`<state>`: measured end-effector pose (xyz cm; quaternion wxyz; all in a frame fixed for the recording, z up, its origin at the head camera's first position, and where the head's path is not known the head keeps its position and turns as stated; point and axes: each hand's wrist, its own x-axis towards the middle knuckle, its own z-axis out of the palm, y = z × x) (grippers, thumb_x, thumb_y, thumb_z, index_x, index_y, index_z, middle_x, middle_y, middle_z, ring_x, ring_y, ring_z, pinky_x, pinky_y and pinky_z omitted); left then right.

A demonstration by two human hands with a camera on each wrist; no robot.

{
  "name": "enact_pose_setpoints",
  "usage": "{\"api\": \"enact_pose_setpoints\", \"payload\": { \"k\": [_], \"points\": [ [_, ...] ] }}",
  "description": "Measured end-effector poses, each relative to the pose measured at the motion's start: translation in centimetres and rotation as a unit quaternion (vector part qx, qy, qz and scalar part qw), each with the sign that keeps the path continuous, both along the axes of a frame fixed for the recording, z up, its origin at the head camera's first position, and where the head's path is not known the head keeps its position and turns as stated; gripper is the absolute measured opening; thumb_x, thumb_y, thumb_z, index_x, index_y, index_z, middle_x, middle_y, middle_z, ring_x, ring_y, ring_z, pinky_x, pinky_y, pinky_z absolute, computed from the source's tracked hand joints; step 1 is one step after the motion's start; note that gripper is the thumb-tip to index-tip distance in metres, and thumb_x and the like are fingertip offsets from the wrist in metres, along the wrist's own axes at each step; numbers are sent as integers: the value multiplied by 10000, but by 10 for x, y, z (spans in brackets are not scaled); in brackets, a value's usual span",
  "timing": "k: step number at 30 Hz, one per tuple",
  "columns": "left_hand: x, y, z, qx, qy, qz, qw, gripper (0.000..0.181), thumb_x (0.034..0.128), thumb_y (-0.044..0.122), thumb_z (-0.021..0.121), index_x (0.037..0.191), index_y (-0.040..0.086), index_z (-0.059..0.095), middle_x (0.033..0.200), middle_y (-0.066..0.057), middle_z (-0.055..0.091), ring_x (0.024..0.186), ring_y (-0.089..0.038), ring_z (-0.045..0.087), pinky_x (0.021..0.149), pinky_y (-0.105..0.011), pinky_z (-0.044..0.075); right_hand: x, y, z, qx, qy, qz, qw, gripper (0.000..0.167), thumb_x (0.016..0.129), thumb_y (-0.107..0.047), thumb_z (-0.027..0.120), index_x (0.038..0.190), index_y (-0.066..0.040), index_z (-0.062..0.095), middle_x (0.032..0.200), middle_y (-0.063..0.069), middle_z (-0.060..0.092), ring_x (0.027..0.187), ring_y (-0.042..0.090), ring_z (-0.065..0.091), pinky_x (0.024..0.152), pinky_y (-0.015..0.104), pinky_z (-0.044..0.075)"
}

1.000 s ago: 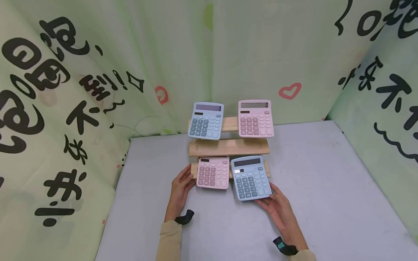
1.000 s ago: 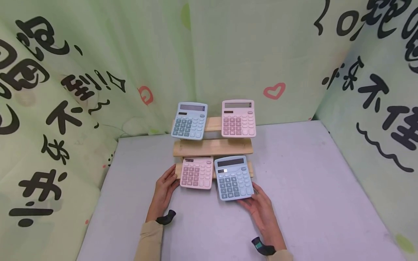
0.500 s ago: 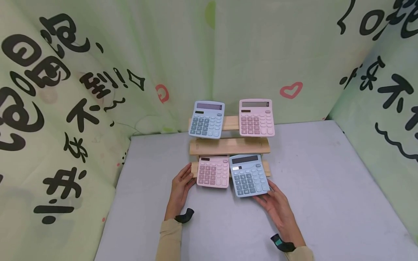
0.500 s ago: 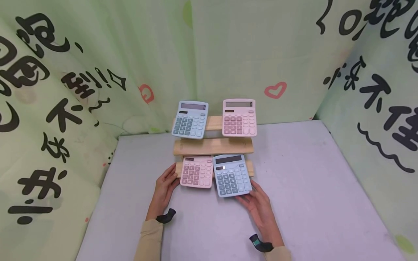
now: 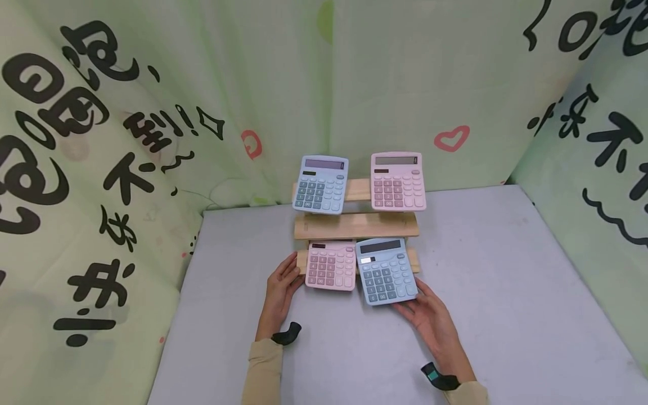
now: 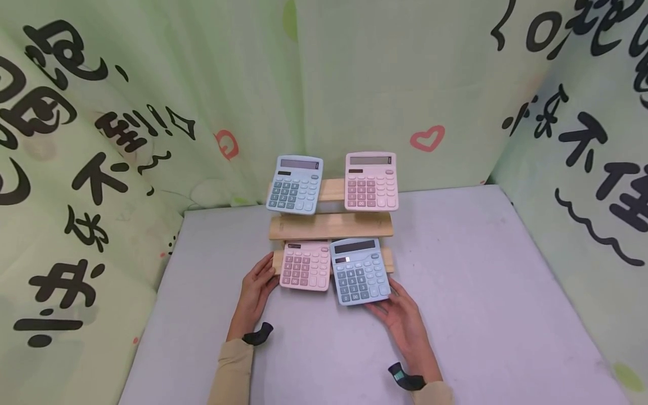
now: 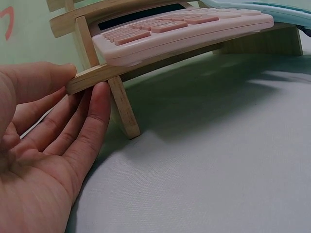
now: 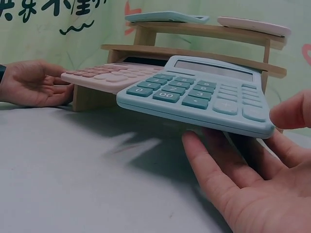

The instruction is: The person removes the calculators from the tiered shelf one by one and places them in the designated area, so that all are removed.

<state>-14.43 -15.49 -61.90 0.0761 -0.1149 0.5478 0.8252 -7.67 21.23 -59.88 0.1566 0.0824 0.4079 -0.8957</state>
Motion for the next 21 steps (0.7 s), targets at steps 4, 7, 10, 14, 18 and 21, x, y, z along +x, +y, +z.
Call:
{"api": "enact_pose_setpoints", "payload": {
  "k": [4, 7, 10, 14, 18, 21],
  "points": [
    [0, 0, 0, 34, 32, -6, 10000, 535, 1053, 60, 591, 1568, 134, 465, 1630, -132, 438, 1402, -212, 532, 1009, -240, 577, 1, 5, 3, 119, 53, 5, 9999, 550, 1136, -116, 318, 1664, -106, 164, 1454, -100, 549, 1299, 105, 641, 1086, 380, 558],
    [0, 0, 1, 80, 20, -12, 10000, 541, 1048, 55, 596, 1567, 130, 465, 1627, -131, 435, 1388, -200, 538, 1007, -240, 578, 2, 10, 6, 375, 21, -70, 9993, 534, 1142, -147, 334, 1653, -102, 183, 1450, -109, 542, 1284, 74, 640, 1071, 353, 566],
    [1, -1, 2, 58, 8, -26, 10000, 554, 1045, 62, 604, 1575, 126, 453, 1628, -135, 425, 1357, -176, 553, 1003, -238, 579, 1, 15, 9, 592, -31, -115, 9982, 567, 1144, -179, 343, 1660, -77, 131, 1420, -106, 561, 1265, 60, 643, 1055, 324, 572],
    [1, -1, 2, 55, -39, 9, 10000, 553, 1043, 61, 608, 1571, 126, 459, 1624, -133, 431, 1334, -167, 565, 991, -236, 582, 0, 25, 11, 800, 1, -138, 9967, 597, 1148, -210, 353, 1668, -73, 94, 1400, -104, 586, 1266, 59, 633, 1056, 282, 562],
    [2, -1, 2, 58, -33, 19, 10000, 543, 1046, 53, 600, 1567, 131, 468, 1625, -130, 439, 1348, -175, 563, 998, -241, 582, -4, 36, 16, 1093, 170, -216, 9936, 558, 1153, -234, 350, 1665, -104, 169, 1407, -109, 596, 1272, 71, 624, 1055, 245, 553],
    [1, 0, 2, 45, 16, -25, 10000, 539, 1047, 60, 603, 1564, 137, 473, 1620, -127, 446, 1347, -175, 566, 1010, -249, 580, -11, 44, 24, 1282, 279, -322, 9908, 512, 1149, -242, 379, 1634, -124, 264, 1400, -94, 602, 1251, 98, 629, 1037, 235, 562]
  ]
}}
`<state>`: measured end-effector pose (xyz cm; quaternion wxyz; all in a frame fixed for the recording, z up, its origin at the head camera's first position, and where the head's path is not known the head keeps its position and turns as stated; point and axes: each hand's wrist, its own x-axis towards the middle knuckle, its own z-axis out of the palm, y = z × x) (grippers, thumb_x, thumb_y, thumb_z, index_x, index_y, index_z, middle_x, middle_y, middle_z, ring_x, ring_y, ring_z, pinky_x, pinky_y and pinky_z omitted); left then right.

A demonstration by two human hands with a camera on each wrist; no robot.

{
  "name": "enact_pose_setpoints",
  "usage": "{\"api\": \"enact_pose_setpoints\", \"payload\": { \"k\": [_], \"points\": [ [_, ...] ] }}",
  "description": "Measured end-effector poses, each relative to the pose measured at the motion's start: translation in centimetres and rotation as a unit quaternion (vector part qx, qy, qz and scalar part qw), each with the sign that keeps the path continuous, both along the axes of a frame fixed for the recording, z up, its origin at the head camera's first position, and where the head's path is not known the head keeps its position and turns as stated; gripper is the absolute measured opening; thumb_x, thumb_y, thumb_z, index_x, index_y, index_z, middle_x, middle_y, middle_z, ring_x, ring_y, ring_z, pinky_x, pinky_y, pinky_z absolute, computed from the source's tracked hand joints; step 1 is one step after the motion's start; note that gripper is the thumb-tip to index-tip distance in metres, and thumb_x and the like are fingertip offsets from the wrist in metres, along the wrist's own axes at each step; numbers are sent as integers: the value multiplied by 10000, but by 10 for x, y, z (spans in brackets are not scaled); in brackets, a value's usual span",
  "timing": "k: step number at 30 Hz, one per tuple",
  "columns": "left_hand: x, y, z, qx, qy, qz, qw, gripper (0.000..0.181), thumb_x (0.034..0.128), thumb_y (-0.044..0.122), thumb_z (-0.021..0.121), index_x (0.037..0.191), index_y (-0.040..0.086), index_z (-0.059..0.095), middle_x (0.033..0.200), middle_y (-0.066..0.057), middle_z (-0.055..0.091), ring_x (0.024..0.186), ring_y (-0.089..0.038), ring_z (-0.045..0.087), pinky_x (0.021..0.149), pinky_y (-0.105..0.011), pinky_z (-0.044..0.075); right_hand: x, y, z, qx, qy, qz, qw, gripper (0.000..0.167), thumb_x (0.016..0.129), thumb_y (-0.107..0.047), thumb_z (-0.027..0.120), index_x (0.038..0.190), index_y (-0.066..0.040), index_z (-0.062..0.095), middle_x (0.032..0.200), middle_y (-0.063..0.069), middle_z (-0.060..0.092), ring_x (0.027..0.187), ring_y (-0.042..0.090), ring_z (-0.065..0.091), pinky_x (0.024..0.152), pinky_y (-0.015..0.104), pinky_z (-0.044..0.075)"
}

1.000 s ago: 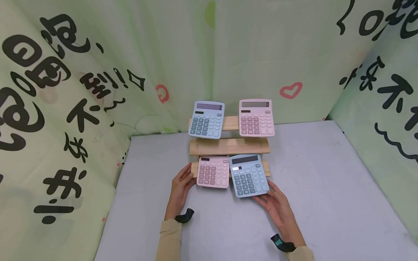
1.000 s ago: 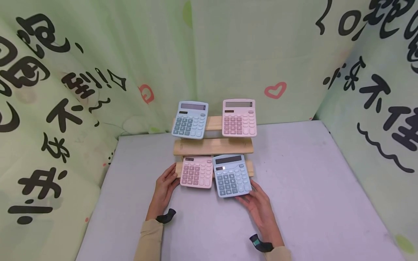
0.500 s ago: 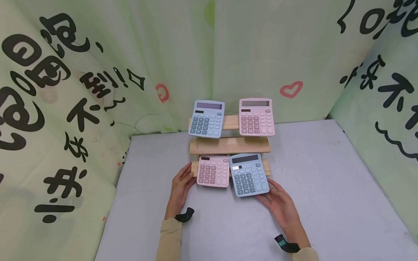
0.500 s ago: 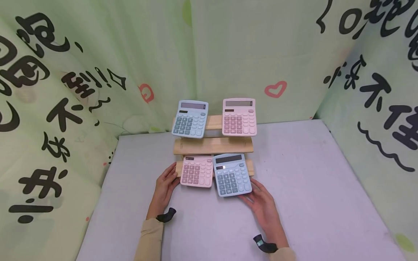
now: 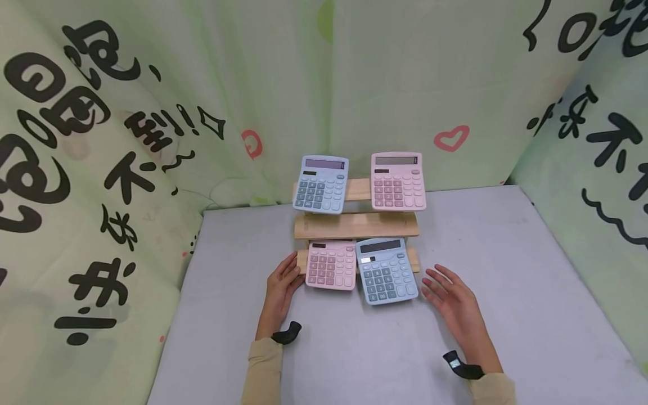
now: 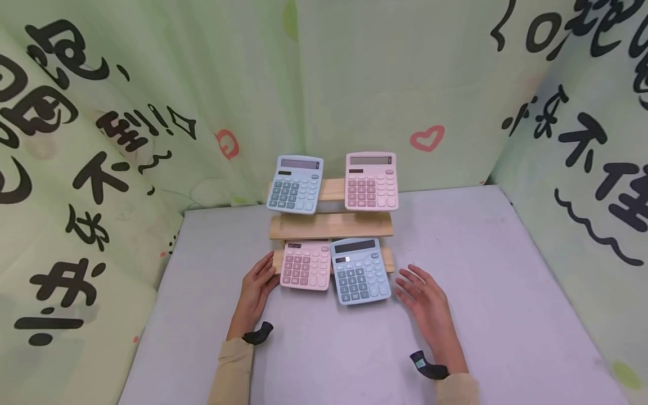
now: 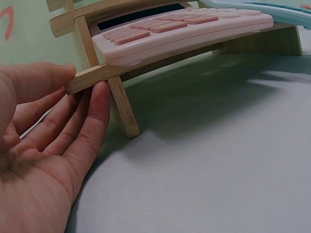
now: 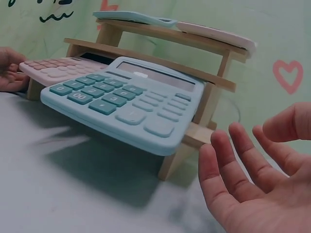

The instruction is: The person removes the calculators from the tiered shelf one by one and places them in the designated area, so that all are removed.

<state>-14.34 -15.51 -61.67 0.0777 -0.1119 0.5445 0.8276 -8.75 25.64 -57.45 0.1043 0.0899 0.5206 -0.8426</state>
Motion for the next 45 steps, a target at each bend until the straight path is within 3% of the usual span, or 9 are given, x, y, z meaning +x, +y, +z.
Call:
{"api": "enact_pose_setpoints", "payload": {
  "k": [6, 17, 27, 32, 36, 41, 45],
  "points": [
    [-1, 0, 1, -8, 121, -47, 9999, 528, 1055, 67, 591, 1564, 133, 468, 1619, -133, 446, 1347, -162, 562, 1001, -239, 578, -21, 9, 20, 401, 243, -8, 9989, 404, 1130, -247, 453, 1524, -171, 411, 1387, -60, 589, 1205, 116, 641, 999, 223, 577],
    [-1, -1, -4, 53, 70, -66, 9999, 539, 1050, 64, 601, 1567, 130, 466, 1620, -138, 446, 1358, -176, 561, 1002, -238, 579, -56, 14, 50, 1055, 728, 345, 9911, 352, 1128, -261, 462, 1469, -173, 474, 1364, -61, 598, 1167, 85, 651, 971, 197, 579],
    [-1, 0, -4, 52, 19, -65, 10000, 540, 1042, 61, 613, 1560, 131, 478, 1613, -138, 449, 1348, -176, 564, 1019, -253, 578, -91, 14, 80, 1472, 630, 25, 9871, 346, 1107, -364, 506, 1408, -194, 512, 1335, -50, 602, 1131, 75, 660, 914, 169, 593],
    [-2, -1, -4, 20, 61, -61, 10000, 548, 1042, 76, 622, 1566, 127, 469, 1615, -145, 448, 1375, -199, 550, 1021, -250, 576, -110, 13, 88, 1463, 616, -107, 9873, 409, 1096, -394, 523, 1437, -169, 499, 1370, -23, 588, 1160, 102, 656, 907, 183, 600],
    [-2, -2, -4, 24, 45, -69, 10000, 546, 1045, 80, 618, 1567, 131, 467, 1619, -140, 444, 1410, -222, 528, 1035, -255, 569, -121, 12, 92, 1657, 616, 28, 9842, 513, 1100, -406, 507, 1524, -125, 434, 1490, 98, 511, 1209, 128, 622, 907, 180, 598],
    [-1, -2, -3, -36, 42, -67, 10000, 533, 1051, 76, 605, 1564, 142, 473, 1617, -137, 444, 1421, -230, 519, 1046, -269, 567, -136, 8, 99, 2126, 661, 239, 9746, 624, 1102, -438, 482, 1602, -94, 338, 1633, 212, 351, 1237, 124, 591, 901, 166, 592],
    [-1, -1, -2, -9, 44, -72, 10000, 534, 1051, 75, 605, 1564, 141, 471, 1619, -141, 441, 1418, -225, 520, 1044, -271, 568, -148, 4, 107, 2539, 666, 345, 9643, 653, 1107, -453, 454, 1637, -107, 294, 1665, 217, 321, 1345, 218, 542, 904, 161, 588]
  ]
}}
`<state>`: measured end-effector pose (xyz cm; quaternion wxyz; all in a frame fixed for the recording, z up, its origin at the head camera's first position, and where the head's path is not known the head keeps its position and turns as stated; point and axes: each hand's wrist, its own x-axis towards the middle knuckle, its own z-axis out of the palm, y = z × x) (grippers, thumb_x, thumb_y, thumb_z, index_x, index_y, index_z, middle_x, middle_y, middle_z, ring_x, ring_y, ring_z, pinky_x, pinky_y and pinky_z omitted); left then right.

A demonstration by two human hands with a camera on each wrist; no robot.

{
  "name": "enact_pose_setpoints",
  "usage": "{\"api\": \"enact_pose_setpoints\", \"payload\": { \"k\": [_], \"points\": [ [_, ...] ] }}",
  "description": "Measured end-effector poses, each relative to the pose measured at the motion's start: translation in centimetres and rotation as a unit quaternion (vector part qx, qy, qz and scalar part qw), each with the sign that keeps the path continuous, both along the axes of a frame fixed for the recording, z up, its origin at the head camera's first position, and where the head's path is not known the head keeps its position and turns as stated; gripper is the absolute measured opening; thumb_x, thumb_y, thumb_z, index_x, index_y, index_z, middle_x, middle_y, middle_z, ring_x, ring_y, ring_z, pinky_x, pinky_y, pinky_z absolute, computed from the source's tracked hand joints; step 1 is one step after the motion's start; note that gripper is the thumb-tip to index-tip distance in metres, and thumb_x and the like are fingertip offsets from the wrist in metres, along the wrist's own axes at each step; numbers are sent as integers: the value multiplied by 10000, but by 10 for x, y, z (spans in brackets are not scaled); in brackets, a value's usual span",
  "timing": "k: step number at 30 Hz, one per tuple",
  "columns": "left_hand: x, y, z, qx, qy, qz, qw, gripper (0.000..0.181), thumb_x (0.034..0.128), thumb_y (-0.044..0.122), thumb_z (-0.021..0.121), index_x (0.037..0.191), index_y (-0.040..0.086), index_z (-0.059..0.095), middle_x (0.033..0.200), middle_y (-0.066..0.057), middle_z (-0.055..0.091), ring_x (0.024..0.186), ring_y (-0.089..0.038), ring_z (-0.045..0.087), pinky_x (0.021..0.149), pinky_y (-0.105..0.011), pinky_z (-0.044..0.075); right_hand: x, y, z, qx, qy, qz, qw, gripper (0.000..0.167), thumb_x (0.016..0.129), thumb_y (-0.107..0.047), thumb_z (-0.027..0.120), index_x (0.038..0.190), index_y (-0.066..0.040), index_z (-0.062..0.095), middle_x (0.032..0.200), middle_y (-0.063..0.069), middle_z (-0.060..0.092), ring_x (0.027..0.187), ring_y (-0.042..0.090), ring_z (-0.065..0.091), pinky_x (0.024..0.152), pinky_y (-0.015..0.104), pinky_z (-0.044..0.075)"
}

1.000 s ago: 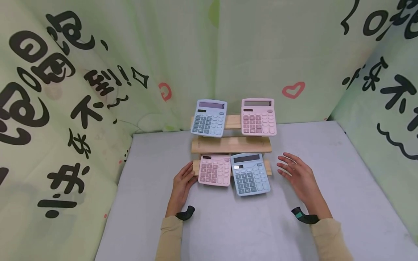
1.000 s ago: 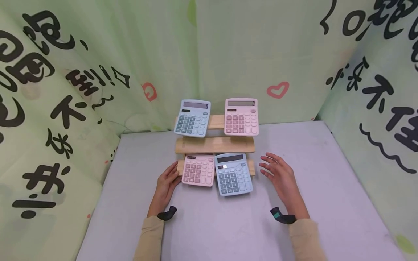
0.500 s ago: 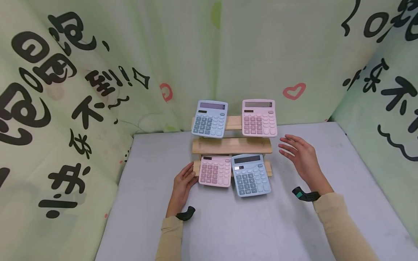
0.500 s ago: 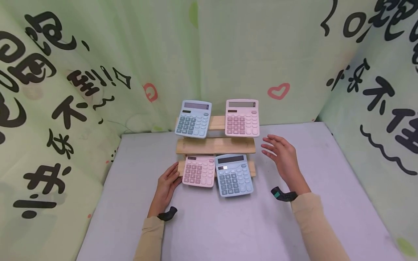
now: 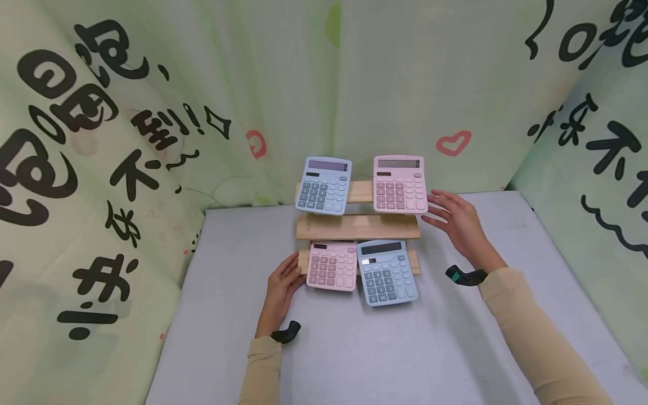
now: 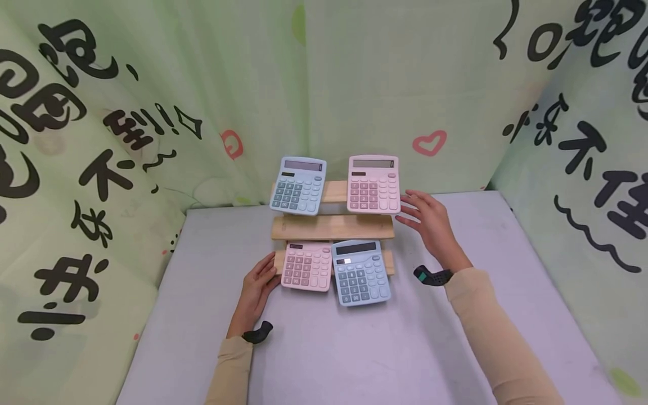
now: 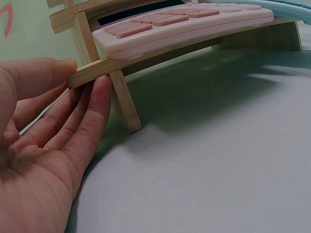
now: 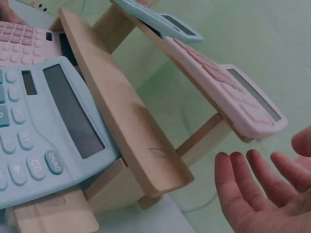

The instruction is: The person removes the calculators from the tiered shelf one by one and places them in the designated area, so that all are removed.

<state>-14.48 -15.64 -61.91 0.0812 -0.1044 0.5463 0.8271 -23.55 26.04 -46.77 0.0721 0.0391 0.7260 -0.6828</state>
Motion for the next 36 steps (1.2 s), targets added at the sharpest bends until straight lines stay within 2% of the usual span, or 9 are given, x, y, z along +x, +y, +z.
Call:
{"api": "enact_pose_setpoints", "payload": {
  "k": [4, 8, 11, 15, 18, 26, 36],
  "points": [
    [0, 0, 1, -5, -7, 1, 10000, 535, 1050, 73, 606, 1563, 136, 471, 1616, -145, 444, 1400, -210, 535, 1032, -261, 573, -10, -6, 6, 162, -54, 41, 9998, 659, 1110, -458, 439, 1653, -121, 276, 1691, 196, 298, 1438, 316, 462, 897, 149, 582],
    [0, 1, 2, -32, 2, 1, 10000, 531, 1051, 63, 599, 1562, 130, 471, 1604, -152, 456, 1358, -183, 563, 1016, -248, 578, -17, -10, 12, 188, -190, 31, 9996, 648, 1108, -458, 439, 1653, -141, 287, 1703, 158, 294, 1451, 332, 439, 892, 140, 577],
    [-1, 1, 2, 22, -4, 21, 10000, 530, 1048, 55, 599, 1559, 126, 475, 1599, -152, 460, 1361, -190, 559, 1014, -247, 578, -20, -12, 14, 214, -303, 62, 9993, 652, 1109, -460, 432, 1658, -145, 276, 1703, 159, 294, 1451, 342, 433, 956, 197, 567],
    [-2, 0, 0, 54, 25, 0, 10000, 540, 1047, 67, 608, 1564, 125, 467, 1615, -148, 444, 1411, -226, 527, 1032, -255, 571, -21, -15, 16, 234, -438, 127, 9987, 664, 1111, -458, 424, 1669, -147, 243, 1699, 160, 294, 1444, 340, 429, 1008, 242, 551],
    [-1, 0, 0, 61, 34, -12, 10000, 544, 1044, 72, 615, 1564, 128, 468, 1620, -137, 442, 1425, -236, 517, 1038, -258, 568, -22, -16, 18, 252, -523, 186, 9981, 669, 1115, -444, 417, 1677, -145, 209, 1706, 150, 282, 1443, 331, 426, 995, 219, 555],
    [0, -1, -1, 66, 22, 26, 10000, 539, 1045, 61, 607, 1563, 120, 469, 1610, -149, 445, 1389, -209, 541, 1021, -255, 576, -23, -19, 21, 366, -592, 395, 9968, 660, 1123, -385, 425, 1687, -165, 164, 1714, 136, 277, 1457, 334, 434, 1065, 278, 513],
    [0, 0, 0, 120, 40, 8, 9999, 531, 1044, 49, 603, 1555, 113, 476, 1602, -153, 443, 1364, -190, 546, 1009, -246, 580, -26, -18, 17, 552, -521, 213, 9969, 611, 1128, -348, 421, 1684, -224, 200, 1692, 146, 308, 1395, 303, 477, 987, 203, 562]
  ]
}}
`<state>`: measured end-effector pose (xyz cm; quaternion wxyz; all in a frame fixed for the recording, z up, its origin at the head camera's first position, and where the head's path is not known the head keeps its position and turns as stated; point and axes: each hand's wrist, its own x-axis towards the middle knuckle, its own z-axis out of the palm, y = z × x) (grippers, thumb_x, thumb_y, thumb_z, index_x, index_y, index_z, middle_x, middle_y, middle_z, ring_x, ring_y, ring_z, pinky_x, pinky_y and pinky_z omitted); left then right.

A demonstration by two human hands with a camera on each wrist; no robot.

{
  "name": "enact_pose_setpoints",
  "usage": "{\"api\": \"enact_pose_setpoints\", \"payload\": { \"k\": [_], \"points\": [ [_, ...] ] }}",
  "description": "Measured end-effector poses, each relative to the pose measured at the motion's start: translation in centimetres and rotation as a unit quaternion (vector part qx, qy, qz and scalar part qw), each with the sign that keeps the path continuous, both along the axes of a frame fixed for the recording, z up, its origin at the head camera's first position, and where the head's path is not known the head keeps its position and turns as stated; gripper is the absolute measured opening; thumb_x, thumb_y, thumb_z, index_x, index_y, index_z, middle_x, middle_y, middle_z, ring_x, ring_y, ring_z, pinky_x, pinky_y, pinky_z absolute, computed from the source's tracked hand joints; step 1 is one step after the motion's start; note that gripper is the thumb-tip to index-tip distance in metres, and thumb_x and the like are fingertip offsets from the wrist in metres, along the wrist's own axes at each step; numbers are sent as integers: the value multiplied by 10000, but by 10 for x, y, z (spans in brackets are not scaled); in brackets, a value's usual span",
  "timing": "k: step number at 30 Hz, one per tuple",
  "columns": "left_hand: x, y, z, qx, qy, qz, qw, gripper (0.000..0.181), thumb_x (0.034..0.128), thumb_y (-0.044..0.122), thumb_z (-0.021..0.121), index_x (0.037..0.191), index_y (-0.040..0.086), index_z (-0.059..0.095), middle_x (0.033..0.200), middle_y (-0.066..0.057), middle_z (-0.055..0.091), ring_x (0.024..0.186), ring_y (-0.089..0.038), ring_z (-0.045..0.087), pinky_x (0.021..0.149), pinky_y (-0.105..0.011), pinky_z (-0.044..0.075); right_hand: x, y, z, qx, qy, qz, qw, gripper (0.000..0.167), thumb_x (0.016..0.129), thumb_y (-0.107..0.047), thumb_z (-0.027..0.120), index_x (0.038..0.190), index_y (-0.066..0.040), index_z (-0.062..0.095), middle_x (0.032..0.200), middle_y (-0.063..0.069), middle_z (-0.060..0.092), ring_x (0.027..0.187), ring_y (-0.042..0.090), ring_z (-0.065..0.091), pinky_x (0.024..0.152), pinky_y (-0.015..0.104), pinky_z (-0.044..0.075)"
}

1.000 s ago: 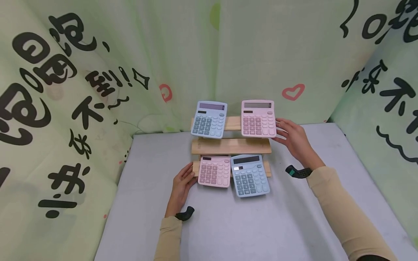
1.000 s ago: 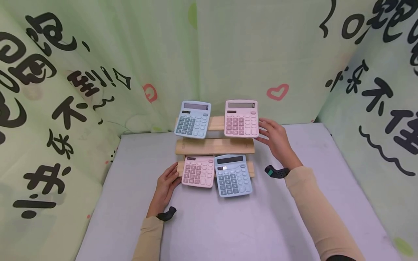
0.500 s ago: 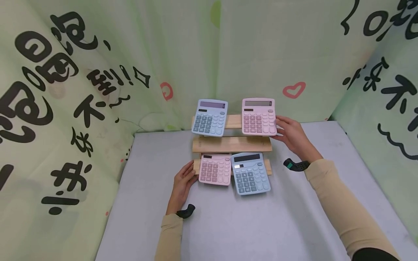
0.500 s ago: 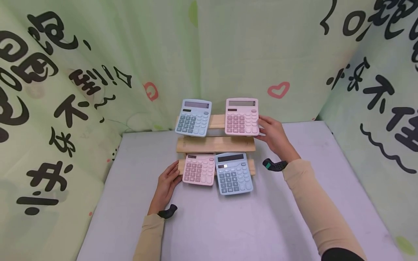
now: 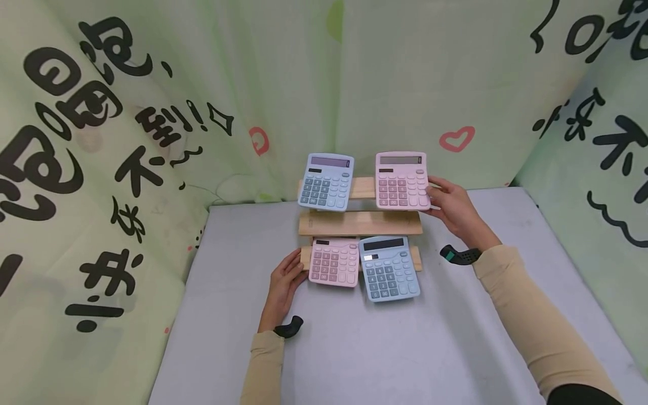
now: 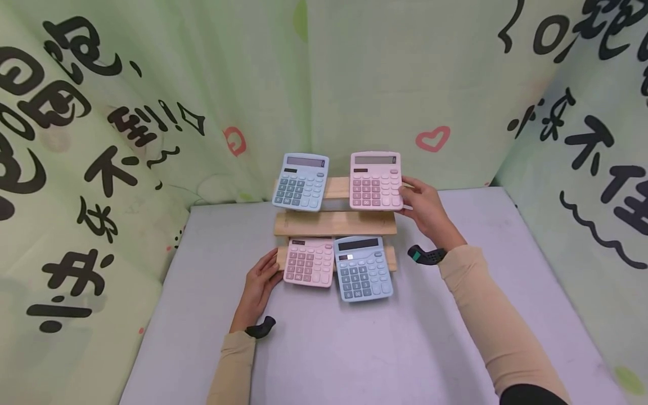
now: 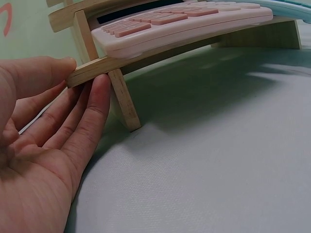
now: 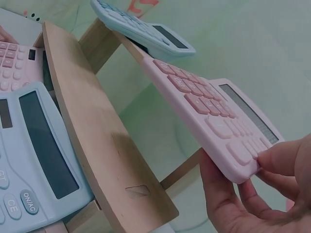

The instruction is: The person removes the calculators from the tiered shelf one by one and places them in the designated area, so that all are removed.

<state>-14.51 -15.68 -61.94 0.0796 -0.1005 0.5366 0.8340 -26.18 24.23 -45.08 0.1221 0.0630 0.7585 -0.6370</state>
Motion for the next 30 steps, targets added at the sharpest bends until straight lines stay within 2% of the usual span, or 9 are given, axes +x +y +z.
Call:
{"api": "enact_pose_setpoints", "payload": {
  "k": [6, 10, 16, 21, 25, 30],
  "points": [
    [-1, 1, 1, -51, 30, -8, 10000, 528, 1045, 60, 607, 1553, 120, 480, 1604, -147, 443, 1370, -193, 542, 1012, -241, 577, 1, 0, 2, 24, -18, -100, 9999, 615, 1124, -365, 428, 1680, -211, 217, 1675, 149, 332, 1369, 285, 493, 940, 158, 575],
    [-1, 0, 0, -64, 39, -5, 10000, 517, 1048, 54, 598, 1549, 121, 485, 1594, -148, 458, 1353, -185, 556, 1003, -238, 580, 5, 0, 3, 78, -99, -85, 9999, 637, 1121, -375, 433, 1681, -178, 201, 1677, 161, 323, 1385, 299, 486, 956, 161, 569],
    [-1, -1, -1, -70, 52, 29, 10000, 531, 1043, 58, 610, 1555, 107, 477, 1583, -168, 465, 1318, -161, 578, 992, -235, 584, 8, 4, 5, 95, -228, 87, 9997, 682, 1119, -406, 426, 1676, -97, 181, 1676, 196, 302, 1377, 289, 495, 1021, 191, 547],
    [0, -1, -1, -55, 50, 36, 10000, 543, 1040, 53, 613, 1562, 99, 468, 1584, -176, 461, 1311, -158, 582, 986, -235, 586, 10, 11, 6, -32, -473, 325, 9983, 721, 1112, -430, 435, 1667, -50, 178, 1658, 191, 308, 1281, 205, 541, 972, 154, 559],
    [1, 0, 0, -22, 55, 16, 10000, 536, 1043, 51, 608, 1558, 108, 473, 1587, -163, 462, 1338, -175, 569, 1002, -242, 583, 11, 19, 8, -75, -558, 502, 9971, 752, 1096, -444, 478, 1667, -52, 185, 1613, 154, 360, 1194, 118, 585, 952, 153, 570],
    [0, 0, 1, 3, 75, 9, 10000, 538, 1042, 47, 608, 1559, 108, 472, 1591, -167, 460, 1351, -190, 564, 1007, -245, 581, 13, 26, 11, -236, -622, 553, 9963, 765, 1080, -437, 523, 1666, -61, 206, 1463, 29, 473, 1116, 57, 628, 931, 161, 585]
  ]
}}
